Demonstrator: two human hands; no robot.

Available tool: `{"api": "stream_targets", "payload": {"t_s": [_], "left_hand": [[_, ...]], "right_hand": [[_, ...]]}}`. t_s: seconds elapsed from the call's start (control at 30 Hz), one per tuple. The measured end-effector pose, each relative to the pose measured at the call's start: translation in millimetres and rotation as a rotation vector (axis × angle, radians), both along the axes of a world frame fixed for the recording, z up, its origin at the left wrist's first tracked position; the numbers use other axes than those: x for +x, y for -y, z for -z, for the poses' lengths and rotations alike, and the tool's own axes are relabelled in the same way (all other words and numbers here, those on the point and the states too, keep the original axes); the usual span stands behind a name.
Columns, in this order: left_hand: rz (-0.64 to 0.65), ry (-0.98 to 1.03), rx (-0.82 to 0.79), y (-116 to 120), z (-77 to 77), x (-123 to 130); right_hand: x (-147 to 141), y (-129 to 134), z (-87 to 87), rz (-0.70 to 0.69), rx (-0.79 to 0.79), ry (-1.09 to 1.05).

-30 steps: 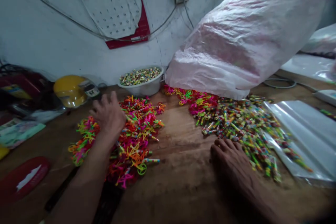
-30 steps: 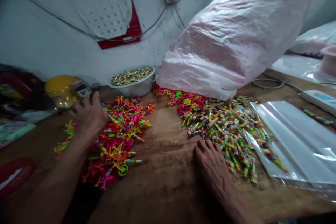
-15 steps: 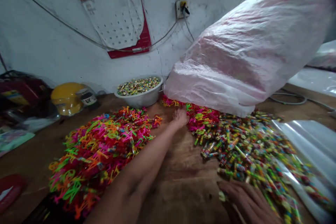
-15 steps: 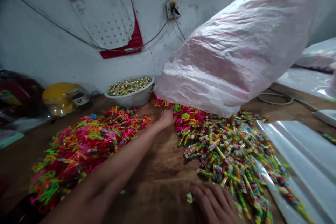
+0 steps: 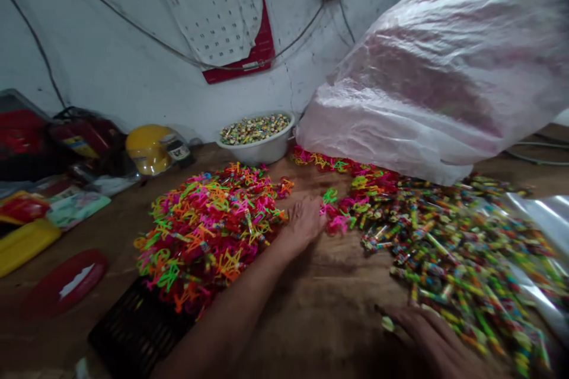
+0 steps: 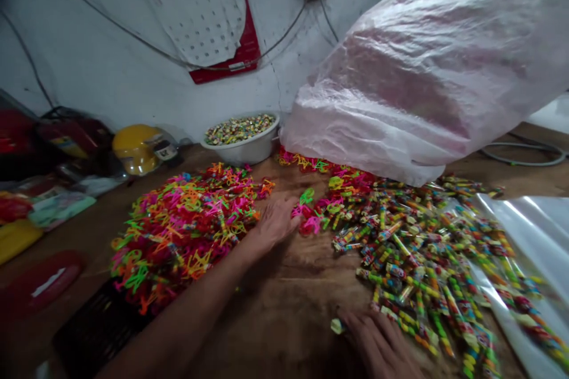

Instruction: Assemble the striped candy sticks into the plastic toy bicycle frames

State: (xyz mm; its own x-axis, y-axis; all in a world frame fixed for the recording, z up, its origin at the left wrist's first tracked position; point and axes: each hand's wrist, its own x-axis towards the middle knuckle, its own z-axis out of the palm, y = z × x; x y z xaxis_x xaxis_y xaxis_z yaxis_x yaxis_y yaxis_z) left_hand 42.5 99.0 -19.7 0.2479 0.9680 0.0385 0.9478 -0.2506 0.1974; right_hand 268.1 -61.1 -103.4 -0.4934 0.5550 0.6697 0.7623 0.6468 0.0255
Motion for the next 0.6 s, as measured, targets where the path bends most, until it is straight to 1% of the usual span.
{"api": "stream_targets", "payload": {"t_s": [0.1, 0.17, 0.23, 0.3, 0.33, 0.37, 0.43, 0.5, 0.53, 0.57, 0.6], "left_hand": [[0.037, -0.004, -0.005, 41.1, 0.2, -15.7], [0.072, 0.044, 0.001, 64.5, 1.8, -26.7], [0.095, 0.183, 0.006, 84.5, 3.2, -37.7], [0.070, 0.396, -0.049, 101.7, 3.4, -46.9], [0.031, 0.533, -0.116, 109.4, 2.9, -50.2], [-0.016, 0.691, -0.218, 116.5, 2.3, -52.4], [-0.094, 1.050, -0.506, 127.9, 1.3, -53.4], [-0.132, 1.364, -0.791, 134.8, 1.8, -50.6], [-0.140, 1.464, -0.891, 136.5, 2.8, -48.5], [-0.147, 1.527, -0.954, 137.3, 4.0, -46.0], [-0.154, 1.565, -0.985, 137.5, 5.4, -43.5]], "right_hand": [[-23.9, 12.3, -10.5, 0.044, 0.004, -0.120], [-38.6, 22.1, -19.8, 0.101, -0.036, -0.219], [-49.3, 29.8, -29.4, 0.176, -0.098, -0.324], [-55.9, 33.9, -37.9, 0.211, -0.224, -0.409], [-58.4, 34.9, -41.4, 0.213, -0.287, -0.455], [-61.0, 35.2, -44.2, 0.215, -0.353, -0.495], [-66.9, 34.5, -47.9, 0.217, -0.454, -0.552], [-74.0, 32.2, -49.2, 0.209, -0.520, -0.574], [-77.5, 30.5, -49.1, 0.196, -0.544, -0.579], [-80.5, 28.6, -48.6, 0.177, -0.561, -0.585], [-82.8, 26.9, -48.1, 0.153, -0.578, -0.590]]}}
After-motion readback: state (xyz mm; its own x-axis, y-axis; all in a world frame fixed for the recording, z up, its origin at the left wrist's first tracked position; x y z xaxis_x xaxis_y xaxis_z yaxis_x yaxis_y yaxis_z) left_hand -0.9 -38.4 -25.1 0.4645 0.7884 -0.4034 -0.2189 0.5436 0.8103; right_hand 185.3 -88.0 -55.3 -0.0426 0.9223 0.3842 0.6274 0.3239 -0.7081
